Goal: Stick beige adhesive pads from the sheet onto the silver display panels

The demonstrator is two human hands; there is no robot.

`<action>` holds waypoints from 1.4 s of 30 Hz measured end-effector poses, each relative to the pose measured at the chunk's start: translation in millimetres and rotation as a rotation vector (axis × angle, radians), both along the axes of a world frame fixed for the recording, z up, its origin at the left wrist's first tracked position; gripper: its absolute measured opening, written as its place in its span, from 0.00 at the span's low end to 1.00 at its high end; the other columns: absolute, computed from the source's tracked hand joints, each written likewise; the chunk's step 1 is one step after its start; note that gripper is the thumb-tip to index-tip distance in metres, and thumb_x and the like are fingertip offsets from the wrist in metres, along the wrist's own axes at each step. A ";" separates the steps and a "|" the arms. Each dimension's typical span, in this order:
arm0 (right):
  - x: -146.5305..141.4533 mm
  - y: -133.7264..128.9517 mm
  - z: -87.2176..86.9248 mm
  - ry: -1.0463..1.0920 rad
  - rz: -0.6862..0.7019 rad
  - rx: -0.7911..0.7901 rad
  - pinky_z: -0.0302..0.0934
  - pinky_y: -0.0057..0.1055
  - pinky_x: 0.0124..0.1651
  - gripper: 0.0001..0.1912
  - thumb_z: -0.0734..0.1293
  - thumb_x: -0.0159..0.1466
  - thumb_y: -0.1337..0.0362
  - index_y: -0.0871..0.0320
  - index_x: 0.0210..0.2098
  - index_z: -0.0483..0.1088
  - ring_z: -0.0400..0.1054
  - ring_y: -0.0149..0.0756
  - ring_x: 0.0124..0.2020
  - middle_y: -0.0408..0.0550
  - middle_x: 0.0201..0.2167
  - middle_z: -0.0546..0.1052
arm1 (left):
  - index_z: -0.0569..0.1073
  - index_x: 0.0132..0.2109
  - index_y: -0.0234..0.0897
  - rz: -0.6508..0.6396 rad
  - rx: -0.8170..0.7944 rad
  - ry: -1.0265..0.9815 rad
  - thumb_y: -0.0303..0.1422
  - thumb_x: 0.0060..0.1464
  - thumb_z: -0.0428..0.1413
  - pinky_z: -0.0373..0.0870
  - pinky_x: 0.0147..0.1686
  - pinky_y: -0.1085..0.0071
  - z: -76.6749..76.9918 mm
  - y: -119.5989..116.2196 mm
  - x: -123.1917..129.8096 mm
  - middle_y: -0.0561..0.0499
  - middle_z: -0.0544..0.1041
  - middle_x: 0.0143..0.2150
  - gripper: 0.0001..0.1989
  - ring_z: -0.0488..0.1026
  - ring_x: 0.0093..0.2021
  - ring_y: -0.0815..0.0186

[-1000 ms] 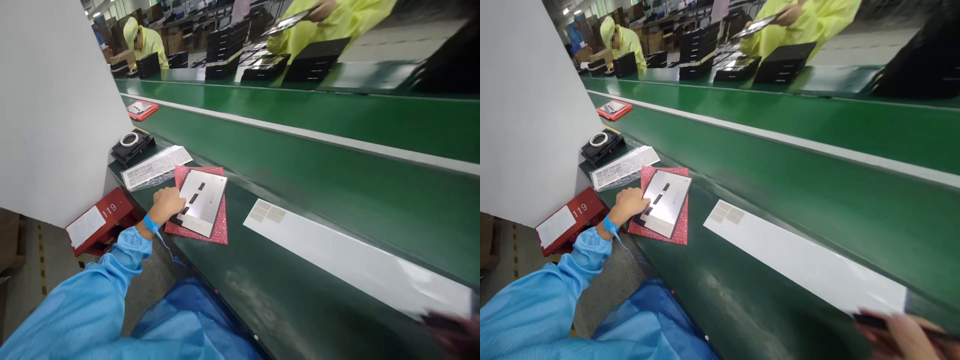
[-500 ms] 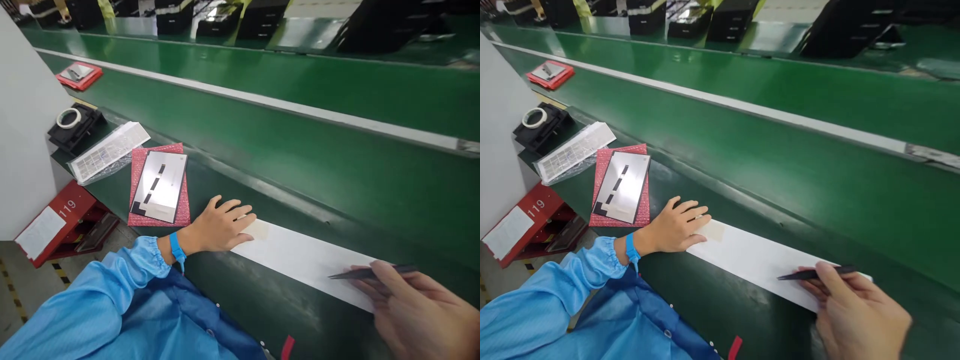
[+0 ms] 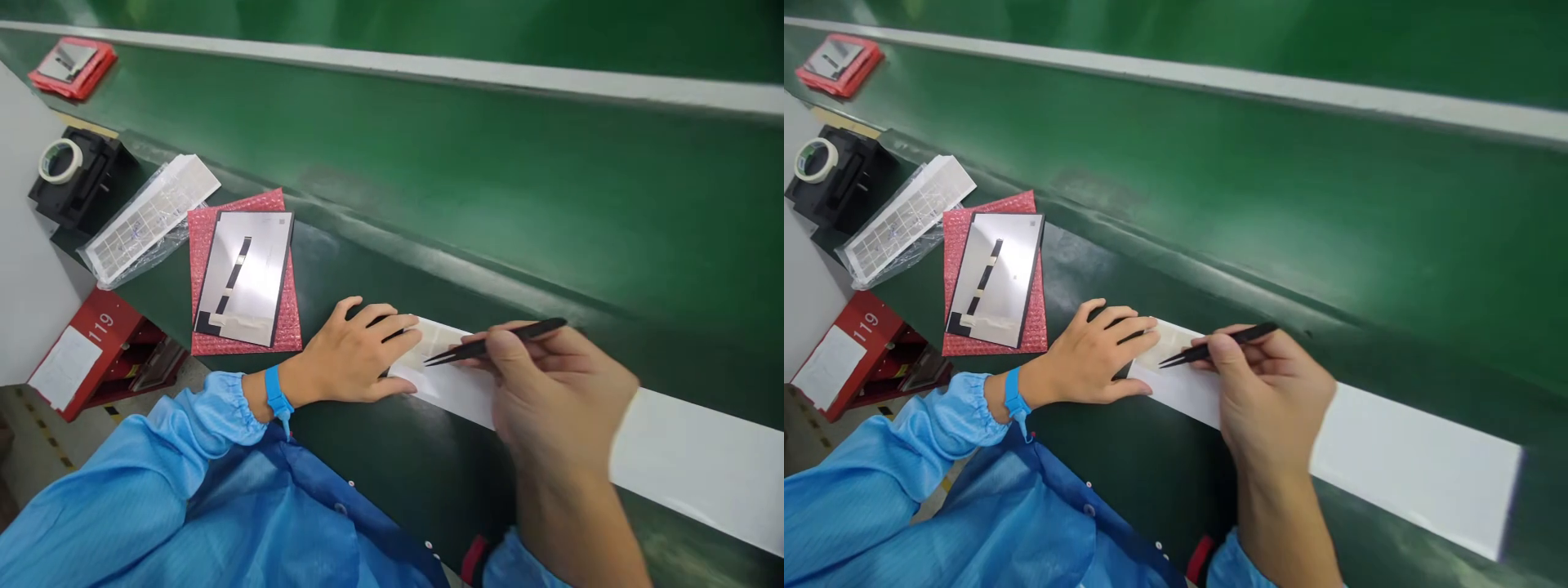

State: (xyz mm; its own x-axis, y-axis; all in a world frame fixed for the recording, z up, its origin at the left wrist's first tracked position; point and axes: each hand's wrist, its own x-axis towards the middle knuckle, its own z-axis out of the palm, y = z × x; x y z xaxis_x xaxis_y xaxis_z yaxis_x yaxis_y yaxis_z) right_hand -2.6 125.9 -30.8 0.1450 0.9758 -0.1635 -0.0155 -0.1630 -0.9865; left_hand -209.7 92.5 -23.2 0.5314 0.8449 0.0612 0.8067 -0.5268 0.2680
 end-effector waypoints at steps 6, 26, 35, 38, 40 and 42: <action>-1.9 -2.0 -20.5 -0.063 -0.070 0.115 0.68 0.26 0.28 0.22 0.79 0.57 0.53 0.66 0.36 0.73 0.72 0.39 0.28 0.55 0.31 0.74 | 0.71 0.67 0.41 0.018 -0.036 0.014 0.48 0.66 0.59 0.55 0.68 0.48 1.2 0.1 4.0 0.46 0.69 0.71 0.29 0.63 0.69 0.52; -9.4 -2.5 -10.6 -0.060 -0.120 0.149 0.71 0.30 0.29 0.15 0.77 0.53 0.60 0.64 0.32 0.74 0.71 0.41 0.27 0.54 0.30 0.74 | 0.70 0.69 0.43 0.018 -0.053 0.075 0.50 0.67 0.56 0.55 0.69 0.49 2.2 0.3 6.3 0.48 0.67 0.73 0.29 0.61 0.70 0.51; -8.7 -1.9 -14.1 -0.061 -0.158 0.157 0.72 0.32 0.29 0.17 0.77 0.52 0.58 0.63 0.32 0.73 0.71 0.41 0.27 0.53 0.30 0.73 | 0.69 0.69 0.44 0.011 -0.053 0.094 0.50 0.67 0.55 0.56 0.69 0.49 2.1 1.0 6.5 0.47 0.66 0.73 0.29 0.60 0.71 0.50; -8.5 -2.4 -13.8 -0.095 -0.147 0.171 0.72 0.29 0.31 0.16 0.77 0.53 0.58 0.63 0.33 0.74 0.71 0.38 0.28 0.52 0.29 0.73 | 0.70 0.69 0.43 0.018 -0.059 0.074 0.50 0.67 0.56 0.56 0.69 0.49 2.0 0.9 6.8 0.48 0.66 0.73 0.29 0.61 0.70 0.51; -9.1 -2.6 -12.5 -0.095 -0.139 0.167 0.72 0.28 0.30 0.16 0.78 0.53 0.58 0.63 0.32 0.74 0.70 0.37 0.27 0.52 0.29 0.73 | 0.71 0.68 0.43 0.021 -0.058 0.056 0.49 0.67 0.56 0.56 0.69 0.49 1.7 0.7 6.8 0.48 0.67 0.72 0.28 0.62 0.70 0.51; -9.9 -2.4 -11.1 -0.098 -0.129 0.155 0.71 0.28 0.29 0.15 0.78 0.53 0.59 0.63 0.32 0.74 0.70 0.37 0.27 0.52 0.29 0.73 | 0.71 0.68 0.43 0.020 -0.052 0.045 0.49 0.67 0.56 0.56 0.69 0.48 1.4 0.5 6.6 0.48 0.68 0.72 0.28 0.62 0.70 0.51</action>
State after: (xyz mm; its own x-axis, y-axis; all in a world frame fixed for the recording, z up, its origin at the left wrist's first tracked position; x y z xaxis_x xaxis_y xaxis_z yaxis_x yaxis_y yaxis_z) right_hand -12.5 123.5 -42.0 0.2778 0.9606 0.0084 0.0706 -0.0117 -0.9974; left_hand -203.2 93.0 -21.8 0.5154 0.8569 -0.0068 0.8288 -0.4965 0.2580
